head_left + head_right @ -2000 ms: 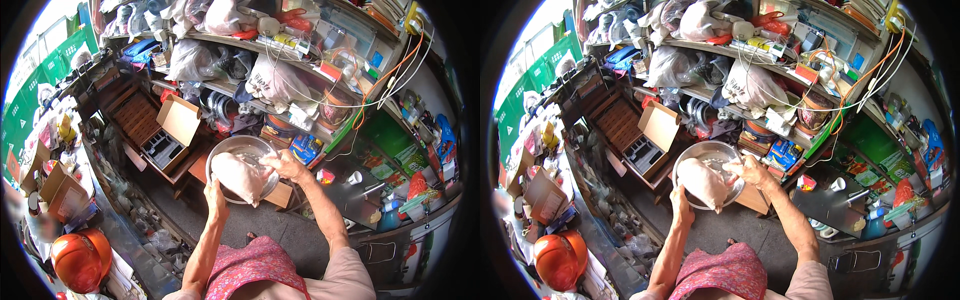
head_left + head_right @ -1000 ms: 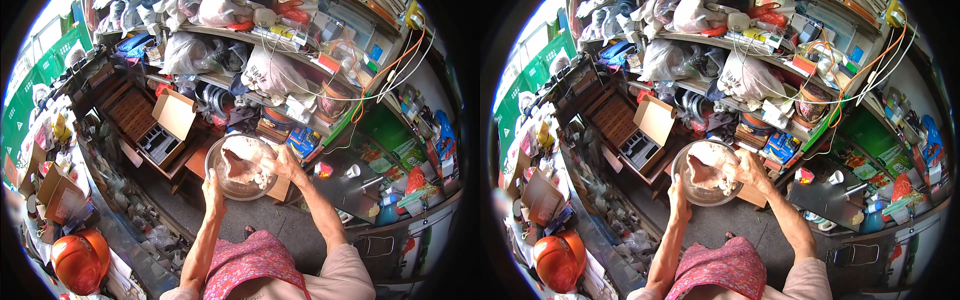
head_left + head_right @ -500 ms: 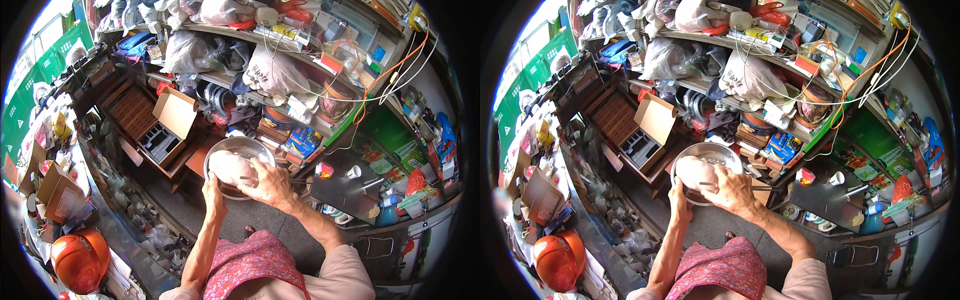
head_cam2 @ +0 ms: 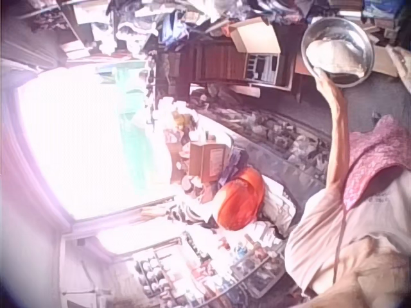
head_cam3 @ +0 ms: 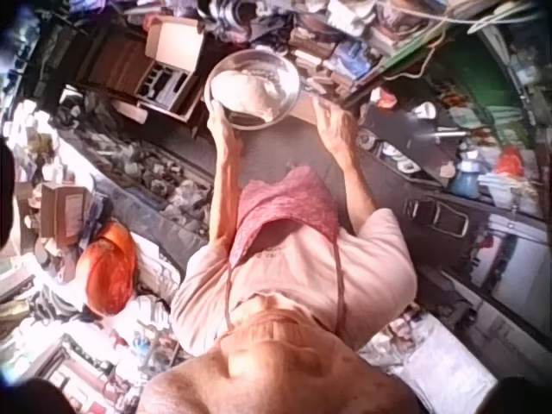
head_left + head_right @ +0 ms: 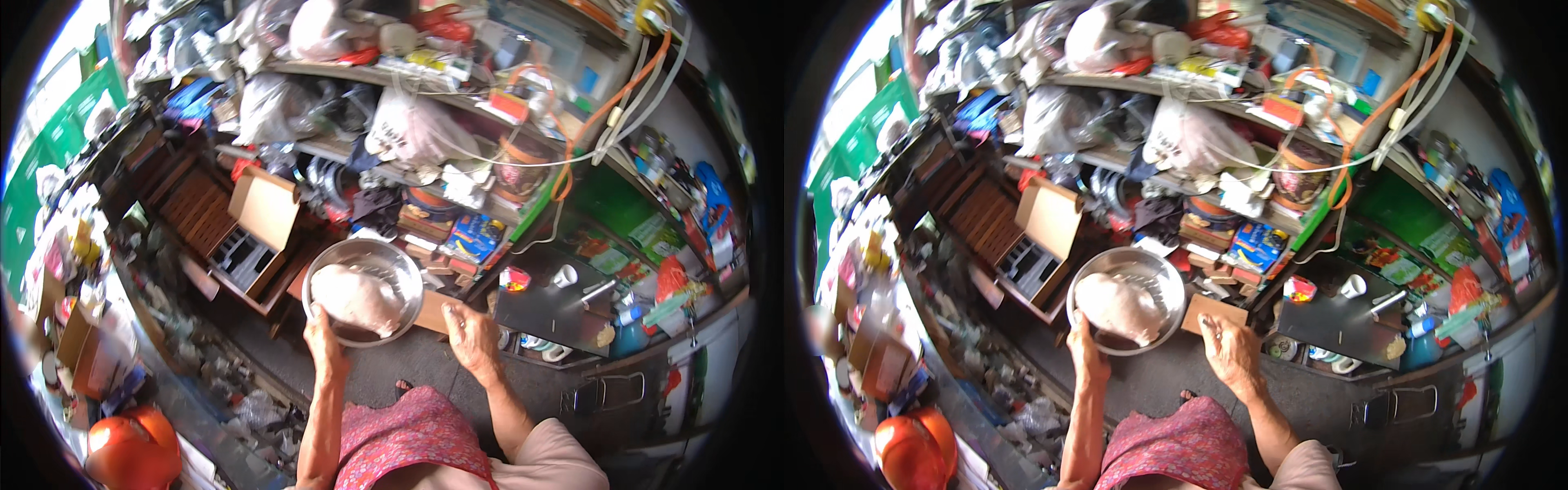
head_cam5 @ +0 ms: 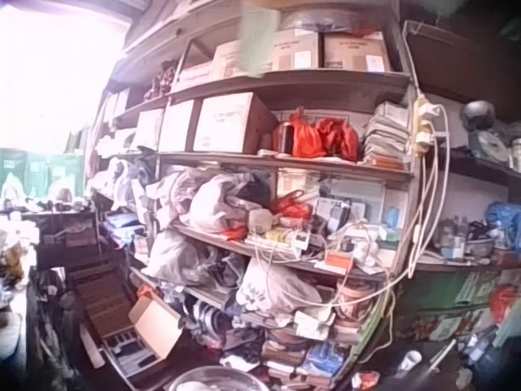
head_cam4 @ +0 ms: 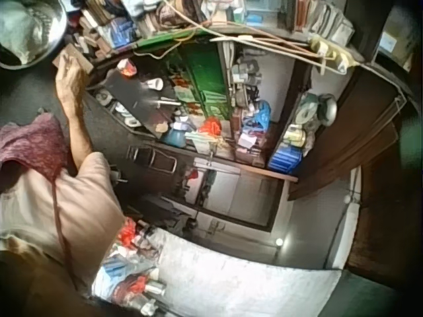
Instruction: The person handles a piece of cooked meat in a bowl, then moves to a cutting board and slices the meat into thin strips using a knife. The sliced meat is placed into a metal bowl.
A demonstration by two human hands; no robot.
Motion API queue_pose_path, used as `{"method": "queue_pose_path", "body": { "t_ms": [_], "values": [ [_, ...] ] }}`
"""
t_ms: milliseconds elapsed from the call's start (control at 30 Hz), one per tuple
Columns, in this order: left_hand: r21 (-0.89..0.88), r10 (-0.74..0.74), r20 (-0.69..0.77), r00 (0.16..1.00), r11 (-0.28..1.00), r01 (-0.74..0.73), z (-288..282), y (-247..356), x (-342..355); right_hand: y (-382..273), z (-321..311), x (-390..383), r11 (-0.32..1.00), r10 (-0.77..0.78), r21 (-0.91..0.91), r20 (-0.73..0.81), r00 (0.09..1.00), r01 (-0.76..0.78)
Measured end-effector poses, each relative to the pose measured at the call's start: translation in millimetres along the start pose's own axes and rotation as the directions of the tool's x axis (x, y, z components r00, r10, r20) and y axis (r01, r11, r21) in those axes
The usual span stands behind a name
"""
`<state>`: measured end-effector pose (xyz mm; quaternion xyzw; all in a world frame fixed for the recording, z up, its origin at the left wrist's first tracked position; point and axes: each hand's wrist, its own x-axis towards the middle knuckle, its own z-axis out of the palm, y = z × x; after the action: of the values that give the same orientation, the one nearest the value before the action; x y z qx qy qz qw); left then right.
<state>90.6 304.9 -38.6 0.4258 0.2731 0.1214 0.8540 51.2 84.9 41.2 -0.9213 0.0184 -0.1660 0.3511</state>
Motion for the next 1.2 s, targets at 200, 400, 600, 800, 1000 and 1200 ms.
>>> {"method": "queue_pose_path", "body": {
  "t_ms": [200,400,600,800,1000,1200],
  "values": [
    [-0.007,0.054,0.022,0.998,0.999,-0.053,-2.9,5.0,5.5,29.9,-11.0,-31.5,0.966,0.233,-0.124,0.057,0.971,-0.225],
    [0.023,0.026,0.09,0.996,0.999,-0.028,-8.8,0.2,11.4,42.4,-26.6,-33.7,0.976,0.194,-0.083,-0.103,0.976,-0.202],
    [0.085,-0.058,0.167,0.984,0.995,0.044,-6.4,9.6,5.7,50.1,-21.4,-42.1,0.977,0.147,-0.124,-0.212,0.966,-0.175],
    [0.182,-0.056,0.267,0.962,0.983,0.007,-27.8,-1.3,24.0,69.8,-26.7,-66.7,0.955,0.239,-0.162,-0.075,0.968,-0.248],
    [0.136,-0.069,0.364,0.929,0.991,0.02,-35.8,-11.4,25.7,92.7,-40.8,-96.2,0.921,0.314,-0.177,-0.186,0.931,-0.346],
    [0.152,-0.035,0.468,0.883,0.988,-0.041,-42.0,-26.9,34.3,112.8,-43.8,-110.7,0.894,0.33,-0.254,-0.184,0.926,-0.369]
  ]
}}
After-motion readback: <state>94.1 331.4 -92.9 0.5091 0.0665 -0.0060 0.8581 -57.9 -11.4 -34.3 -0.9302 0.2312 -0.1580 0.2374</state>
